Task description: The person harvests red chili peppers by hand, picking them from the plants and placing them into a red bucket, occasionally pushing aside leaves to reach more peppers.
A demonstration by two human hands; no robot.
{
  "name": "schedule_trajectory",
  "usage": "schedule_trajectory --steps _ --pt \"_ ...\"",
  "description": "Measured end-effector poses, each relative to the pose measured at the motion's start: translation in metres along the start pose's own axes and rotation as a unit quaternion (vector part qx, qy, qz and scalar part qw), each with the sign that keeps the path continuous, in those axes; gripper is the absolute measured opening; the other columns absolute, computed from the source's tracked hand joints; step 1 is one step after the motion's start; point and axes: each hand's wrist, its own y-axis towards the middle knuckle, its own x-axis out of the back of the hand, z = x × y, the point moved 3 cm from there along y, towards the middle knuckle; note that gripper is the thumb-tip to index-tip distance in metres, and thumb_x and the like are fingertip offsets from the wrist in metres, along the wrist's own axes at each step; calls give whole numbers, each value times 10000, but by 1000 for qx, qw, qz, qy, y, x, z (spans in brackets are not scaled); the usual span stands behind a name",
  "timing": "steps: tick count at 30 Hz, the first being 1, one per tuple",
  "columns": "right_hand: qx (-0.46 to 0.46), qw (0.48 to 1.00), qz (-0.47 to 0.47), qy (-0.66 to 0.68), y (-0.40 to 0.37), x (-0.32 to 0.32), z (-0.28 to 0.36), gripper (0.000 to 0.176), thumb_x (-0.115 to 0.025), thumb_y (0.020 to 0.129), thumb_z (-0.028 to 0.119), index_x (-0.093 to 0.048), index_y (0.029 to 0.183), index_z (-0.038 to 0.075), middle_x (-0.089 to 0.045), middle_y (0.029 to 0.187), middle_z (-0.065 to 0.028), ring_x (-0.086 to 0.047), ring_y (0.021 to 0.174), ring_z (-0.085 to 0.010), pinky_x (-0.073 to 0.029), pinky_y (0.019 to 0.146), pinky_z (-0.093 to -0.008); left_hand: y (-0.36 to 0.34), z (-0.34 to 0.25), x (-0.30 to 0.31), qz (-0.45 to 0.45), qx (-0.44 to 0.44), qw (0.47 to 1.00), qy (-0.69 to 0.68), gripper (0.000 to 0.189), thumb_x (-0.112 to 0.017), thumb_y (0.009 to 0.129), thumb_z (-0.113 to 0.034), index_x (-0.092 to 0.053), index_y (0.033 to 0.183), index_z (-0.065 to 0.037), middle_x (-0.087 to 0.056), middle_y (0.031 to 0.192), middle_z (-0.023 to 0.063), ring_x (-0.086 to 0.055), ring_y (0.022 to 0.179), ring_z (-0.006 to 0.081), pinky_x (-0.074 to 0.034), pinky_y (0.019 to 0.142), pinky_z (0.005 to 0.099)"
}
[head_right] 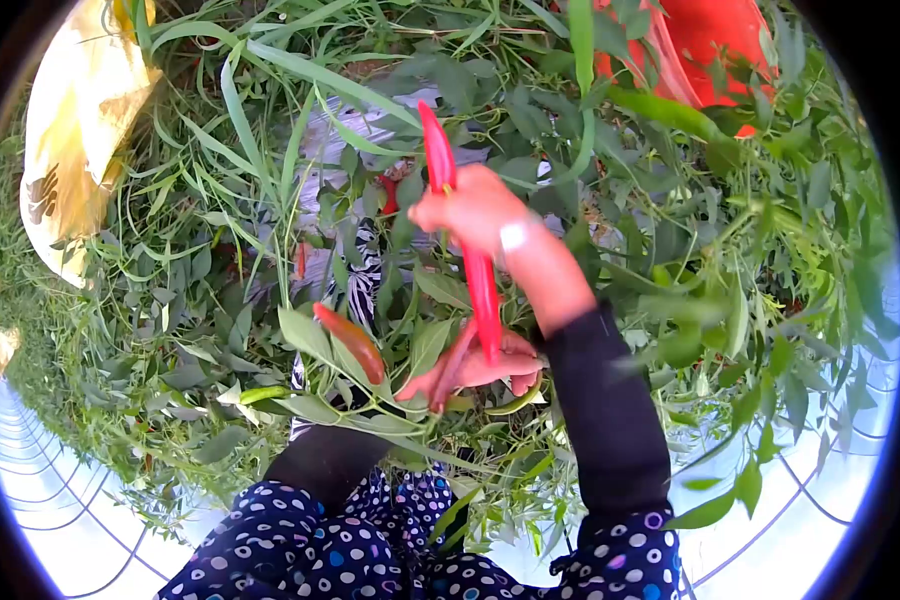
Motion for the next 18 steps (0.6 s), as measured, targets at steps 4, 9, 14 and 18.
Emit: schedule_trajectory --steps 4,9,14,18 --pt "-105 976 52 -183 97 -20 -45 260 -666 651 231 -642 755 -6 -644 744 -133 -619 668 -191 -489 608 -316 -4 3 20 -92 -62 980 -168 211 -606 805 -198 -612 747 5 -604 651 45 -580 595 125 -456 574 251" --pt "-145 889 107 -421 126 -41 -104 469 -681 601 302 -636 924 -35 -629 970 -199 -618 906 -300 -480 785 -345 -15 4 34 -207 -65 906 -363 162 -543 771 -127 -568 694 13 -578 628 96 -572 553 187 -446 553 264" --pt "-113 950 90 -277 104 -20 -112 380 -684 556 260 -629 828 0 -611 797 -134 -586 713 -230 -461 656 -329 -26 -3 32 -217 -90 919 -315 117 -509 791 -108 -552 753 -6 -570 732 73 -575 694 165 -452 678 266" --pt "-58 997 -2 45 70 22 -104 360 -649 634 163 -616 963 22 -613 819 -44 -569 724 -141 -444 635 -275 -32 -3 35 -317 -238 897 -194 122 -511 760 -78 -538 865 -22 -582 837 58 -531 776 121 -402 716 244"
